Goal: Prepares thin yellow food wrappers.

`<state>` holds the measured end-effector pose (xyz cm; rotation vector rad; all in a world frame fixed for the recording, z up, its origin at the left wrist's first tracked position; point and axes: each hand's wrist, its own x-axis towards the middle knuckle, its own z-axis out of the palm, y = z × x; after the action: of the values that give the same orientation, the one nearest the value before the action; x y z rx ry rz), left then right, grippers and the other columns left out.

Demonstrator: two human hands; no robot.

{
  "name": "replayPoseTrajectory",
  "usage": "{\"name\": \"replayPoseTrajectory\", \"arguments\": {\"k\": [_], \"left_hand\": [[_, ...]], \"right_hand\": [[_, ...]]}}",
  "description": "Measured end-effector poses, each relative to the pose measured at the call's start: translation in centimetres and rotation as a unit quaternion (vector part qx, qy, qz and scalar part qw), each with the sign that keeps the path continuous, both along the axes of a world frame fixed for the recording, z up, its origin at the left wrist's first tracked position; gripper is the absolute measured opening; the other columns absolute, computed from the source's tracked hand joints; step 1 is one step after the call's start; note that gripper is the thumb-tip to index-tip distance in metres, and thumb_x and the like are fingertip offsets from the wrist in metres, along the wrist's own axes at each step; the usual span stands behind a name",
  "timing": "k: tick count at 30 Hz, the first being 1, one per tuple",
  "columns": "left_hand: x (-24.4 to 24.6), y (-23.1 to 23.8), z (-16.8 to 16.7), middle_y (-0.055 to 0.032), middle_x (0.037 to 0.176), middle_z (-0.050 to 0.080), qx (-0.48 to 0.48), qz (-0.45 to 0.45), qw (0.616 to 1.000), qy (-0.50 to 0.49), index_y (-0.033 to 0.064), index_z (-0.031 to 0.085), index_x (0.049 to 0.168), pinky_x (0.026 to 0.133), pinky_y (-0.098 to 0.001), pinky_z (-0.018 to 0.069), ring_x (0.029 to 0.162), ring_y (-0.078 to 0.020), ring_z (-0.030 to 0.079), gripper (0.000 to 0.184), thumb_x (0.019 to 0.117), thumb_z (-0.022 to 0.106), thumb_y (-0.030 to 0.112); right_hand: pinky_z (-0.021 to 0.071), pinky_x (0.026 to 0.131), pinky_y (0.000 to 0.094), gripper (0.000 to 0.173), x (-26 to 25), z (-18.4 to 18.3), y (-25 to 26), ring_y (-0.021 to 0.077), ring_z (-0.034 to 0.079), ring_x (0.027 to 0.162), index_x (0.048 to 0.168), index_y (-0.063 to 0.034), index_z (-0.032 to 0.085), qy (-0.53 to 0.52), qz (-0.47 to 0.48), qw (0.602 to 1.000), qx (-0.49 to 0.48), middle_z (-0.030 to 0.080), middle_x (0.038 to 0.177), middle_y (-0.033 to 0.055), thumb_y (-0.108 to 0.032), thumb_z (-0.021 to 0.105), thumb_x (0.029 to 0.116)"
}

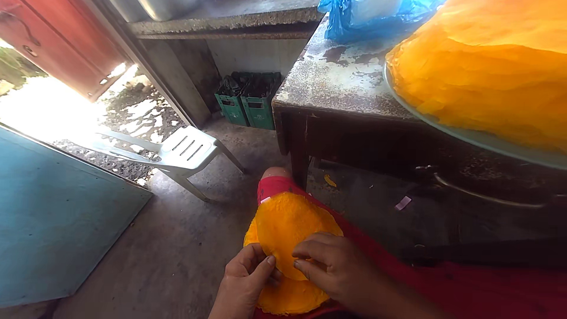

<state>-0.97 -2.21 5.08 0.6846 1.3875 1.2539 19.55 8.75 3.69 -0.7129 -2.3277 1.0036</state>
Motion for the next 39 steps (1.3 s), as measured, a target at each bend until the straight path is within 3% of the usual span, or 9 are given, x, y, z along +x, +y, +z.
{"name": "replayPoseTrajectory", "arguments": {"k": [7, 15, 26, 33, 35, 37, 39], "left_hand": [[2.0, 0.2, 0.6, -0.0174, 0.101, 0.072, 0.096, -0.016, 0.993, 0.069, -0.0086, 0.055, 0.123, 0.076, -0.0391, 0.0648, 0.082, -0.026, 0.074, 0.026, 0.098, 0.061, -0.005], [2.8, 0.6, 0.3, -0.0128, 0.102, 0.073, 0.198, -0.061, 0.962, 0.176, -0.0087, 0.055, 0.125, 0.075, -0.0369, 0.0654, 0.082, -0.0221, 0.074, 0.029, 0.0976, 0.062, -0.005], [2.5, 0.6, 1.0, -0.0129, 0.101, 0.072, 0.179, -0.096, 0.97, 0.133, -0.008, 0.054, 0.126, 0.072, -0.0351, 0.0641, 0.079, -0.0209, 0.072, 0.03, 0.0968, 0.061, -0.007], [2.0, 0.6, 0.1, -0.0091, 0.1, 0.072, 0.189, -0.103, 0.954, 0.208, -0.004, 0.058, 0.12, 0.073, -0.0347, 0.0647, 0.081, -0.0185, 0.072, 0.025, 0.0952, 0.063, -0.003], [2.0, 0.6, 0.1, -0.0087, 0.099, 0.072, 0.187, -0.101, 0.953, 0.216, -0.0032, 0.059, 0.118, 0.072, -0.0344, 0.0646, 0.08, -0.0181, 0.072, 0.024, 0.0948, 0.064, -0.002], [2.1, 0.7, 0.5, -0.01, 0.099, 0.072, 0.189, -0.096, 0.958, 0.193, -0.0046, 0.059, 0.119, 0.072, -0.0342, 0.0639, 0.08, -0.0184, 0.072, 0.025, 0.0944, 0.064, -0.004], [2.2, 0.8, 0.8, -0.0115, 0.102, 0.073, 0.194, -0.102, 0.961, 0.167, -0.0063, 0.058, 0.121, 0.077, -0.0349, 0.0643, 0.084, -0.0191, 0.073, 0.027, 0.0952, 0.065, -0.004]], "right_hand": [[0.0572, 0.074, 0.0201, 0.024, -0.7, 0.7, -0.2, 0.0022, 0.067, 0.083, 0.103, -0.0157, 0.077, 0.02, 0.003, 0.999, -0.028, 0.073, 0.088, -0.0042, -0.033, 0.061, 0.1022], [0.0545, 0.068, 0.0201, 0.02, -0.2, 1.2, 0.0, 0.0028, 0.065, 0.077, 0.094, -0.0139, 0.076, 0.054, -0.012, 0.998, 0.001, 0.07, 0.081, -0.0039, -0.023, 0.06, 0.1003], [0.0511, 0.062, 0.0232, 0.016, 0.1, 0.7, 0.0, 0.0065, 0.061, 0.073, 0.085, -0.0136, 0.066, 0.047, -0.016, 0.998, 0.034, 0.061, 0.075, -0.0026, -0.022, 0.059, 0.0968], [0.051, 0.063, 0.0231, 0.015, 0.3, 0.6, 0.1, 0.0062, 0.061, 0.073, 0.085, -0.0138, 0.066, 0.046, -0.03, 0.998, 0.044, 0.06, 0.075, -0.0027, -0.022, 0.058, 0.0962], [0.0539, 0.067, 0.0237, 0.018, 0.5, 0.8, 0.3, 0.0059, 0.063, 0.078, 0.091, -0.0134, 0.069, 0.043, -0.014, 0.999, 0.017, 0.065, 0.08, -0.0024, -0.025, 0.058, 0.0991], [0.0582, 0.075, 0.0261, 0.03, 0.8, 1.2, 0.4, 0.0063, 0.067, 0.085, 0.102, -0.0119, 0.071, 0.029, 0.018, 0.999, -0.037, 0.069, 0.09, -0.001, -0.041, 0.061, 0.1025], [0.0593, 0.077, 0.027, 0.043, 0.8, 1.4, 0.6, 0.007, 0.067, 0.085, 0.105, -0.011, 0.069, 0.023, 0.037, 0.997, -0.057, 0.068, 0.091, -0.0001, -0.053, 0.065, 0.0981]]}}
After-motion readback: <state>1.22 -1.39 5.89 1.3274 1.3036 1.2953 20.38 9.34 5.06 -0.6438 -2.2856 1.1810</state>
